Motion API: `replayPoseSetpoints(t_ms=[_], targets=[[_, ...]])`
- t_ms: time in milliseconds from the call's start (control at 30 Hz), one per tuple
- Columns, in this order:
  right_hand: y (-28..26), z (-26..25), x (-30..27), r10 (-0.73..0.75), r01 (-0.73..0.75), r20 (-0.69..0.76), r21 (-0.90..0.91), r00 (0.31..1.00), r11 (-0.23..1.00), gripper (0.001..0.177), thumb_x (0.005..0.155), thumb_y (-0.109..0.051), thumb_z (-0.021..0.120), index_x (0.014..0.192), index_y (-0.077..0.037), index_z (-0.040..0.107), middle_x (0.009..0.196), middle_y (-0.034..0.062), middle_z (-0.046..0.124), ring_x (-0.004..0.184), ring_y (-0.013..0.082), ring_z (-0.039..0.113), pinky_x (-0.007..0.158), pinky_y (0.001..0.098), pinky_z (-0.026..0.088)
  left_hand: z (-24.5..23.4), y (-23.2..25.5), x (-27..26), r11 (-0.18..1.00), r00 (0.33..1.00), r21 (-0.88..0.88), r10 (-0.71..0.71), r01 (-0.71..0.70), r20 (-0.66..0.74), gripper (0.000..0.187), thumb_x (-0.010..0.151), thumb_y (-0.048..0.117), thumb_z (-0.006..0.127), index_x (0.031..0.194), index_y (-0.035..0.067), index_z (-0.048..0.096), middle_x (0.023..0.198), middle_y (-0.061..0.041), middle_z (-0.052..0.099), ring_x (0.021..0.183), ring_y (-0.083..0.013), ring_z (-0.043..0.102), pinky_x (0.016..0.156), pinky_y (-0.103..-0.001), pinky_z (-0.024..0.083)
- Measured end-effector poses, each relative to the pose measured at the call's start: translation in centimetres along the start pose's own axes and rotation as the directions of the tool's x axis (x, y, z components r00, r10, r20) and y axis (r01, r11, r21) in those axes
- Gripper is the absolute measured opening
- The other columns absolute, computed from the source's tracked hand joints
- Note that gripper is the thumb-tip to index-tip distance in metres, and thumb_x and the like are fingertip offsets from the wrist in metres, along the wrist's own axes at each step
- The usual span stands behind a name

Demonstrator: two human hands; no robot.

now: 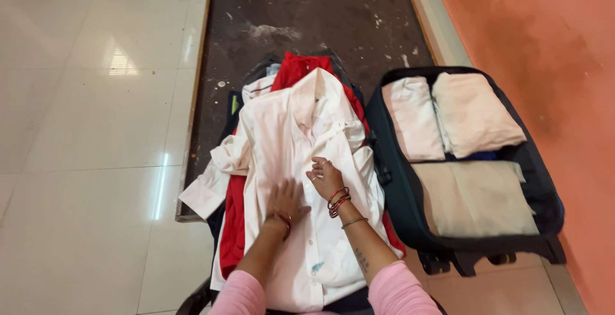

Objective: The person buttons a white shirt and folds it before placing it into a suitcase with other garments.

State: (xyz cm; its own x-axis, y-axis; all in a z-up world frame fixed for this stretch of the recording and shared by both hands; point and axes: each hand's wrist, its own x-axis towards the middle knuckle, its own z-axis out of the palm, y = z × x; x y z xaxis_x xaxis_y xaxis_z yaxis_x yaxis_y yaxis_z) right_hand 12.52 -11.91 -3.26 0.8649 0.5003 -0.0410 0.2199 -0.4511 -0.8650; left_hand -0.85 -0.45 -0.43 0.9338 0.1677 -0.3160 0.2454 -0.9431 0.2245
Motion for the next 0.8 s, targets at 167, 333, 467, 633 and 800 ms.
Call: replayPoseSetpoints(t_ms=[167, 333, 467, 633, 800], targets=[[0.2, 2.1, 2.5, -0.222, 0.24, 0.093, -0.301, 0.971, 0.923, 0.058, 0.083, -0.021, 0.079, 0.136, -0.008, 0.06, 0.119, 0.0238, 0.064, 0.104, 0.035, 0.065, 0.086, 0.0407, 0.056, 0.2, -0.1, -1.7, 0.996, 0.996, -0.083, -0.001, 0.008, 0.084, 0.074, 0.102, 0.057, 0.029, 0.164, 0.02, 0.012, 0.171, -0.011, 0.005, 0.158, -0.0272, 0.002, 0.125, -0.05, 0.001], [-0.6, 2.7, 2.3, -0.236, 0.203, -0.007, -0.488, 0.972, 0.849, 0.033, 0.088, -0.031, 0.076, 0.113, -0.01, 0.072, 0.113, 0.0181, 0.067, 0.099, 0.0348, 0.067, 0.088, 0.0433, 0.053, -0.8, 0.0, -2.0, 0.993, 0.997, -0.115, -0.003, 0.011, 0.074, 0.075, 0.101, 0.057, 0.031, 0.163, 0.018, 0.016, 0.171, -0.012, 0.007, 0.157, -0.0278, 0.002, 0.124, -0.05, 0.001], [0.2, 2.7, 2.0, -0.008, -0.046, -0.16, -0.328, 0.987, 0.944, 0.022, 0.094, -0.029, 0.07, 0.104, -0.009, 0.073, 0.106, 0.0098, 0.073, 0.093, 0.0243, 0.072, 0.082, 0.038, 0.057, -1.6, 0.0, -1.5, 0.992, 0.997, -0.123, -0.025, 0.034, 0.074, 0.07, 0.101, 0.058, 0.034, 0.158, 0.016, 0.027, 0.167, -0.01, 0.017, 0.156, -0.0272, 0.012, 0.124, -0.05, 0.007], [5.4, 3.5, 2.3, 0.051, -0.027, -0.225, 0.109, 0.973, 0.994, 0.014, 0.089, -0.009, 0.074, 0.102, -0.005, 0.07, 0.094, 0.0059, 0.072, 0.085, 0.0133, 0.069, 0.07, 0.0283, 0.057, -1.8, -0.6, 3.0, 0.962, 0.987, -0.243, -0.143, 0.122, -0.07, 0.044, 0.1, 0.026, 0.052, 0.143, 0.013, 0.05, 0.151, -0.004, 0.047, 0.13, -0.0253, 0.052, 0.11, -0.043, 0.041], [9.3, 2.9, 4.0, -0.001, 0.054, -0.109, 0.484, 0.994, 0.873, 0.033, 0.09, 0.005, 0.07, 0.117, -0.004, 0.054, 0.092, 0.0047, 0.068, 0.08, 0.0091, 0.064, 0.071, 0.0216, 0.055, 0.0, -0.6, 8.8, 0.95, 0.963, -0.296, 0.018, -0.101, -0.27, 0.05, 0.084, 0.004, 0.063, 0.131, 0.014, 0.055, 0.145, -0.005, 0.05, 0.105, -0.0292, 0.064, 0.086, -0.043, 0.053]])
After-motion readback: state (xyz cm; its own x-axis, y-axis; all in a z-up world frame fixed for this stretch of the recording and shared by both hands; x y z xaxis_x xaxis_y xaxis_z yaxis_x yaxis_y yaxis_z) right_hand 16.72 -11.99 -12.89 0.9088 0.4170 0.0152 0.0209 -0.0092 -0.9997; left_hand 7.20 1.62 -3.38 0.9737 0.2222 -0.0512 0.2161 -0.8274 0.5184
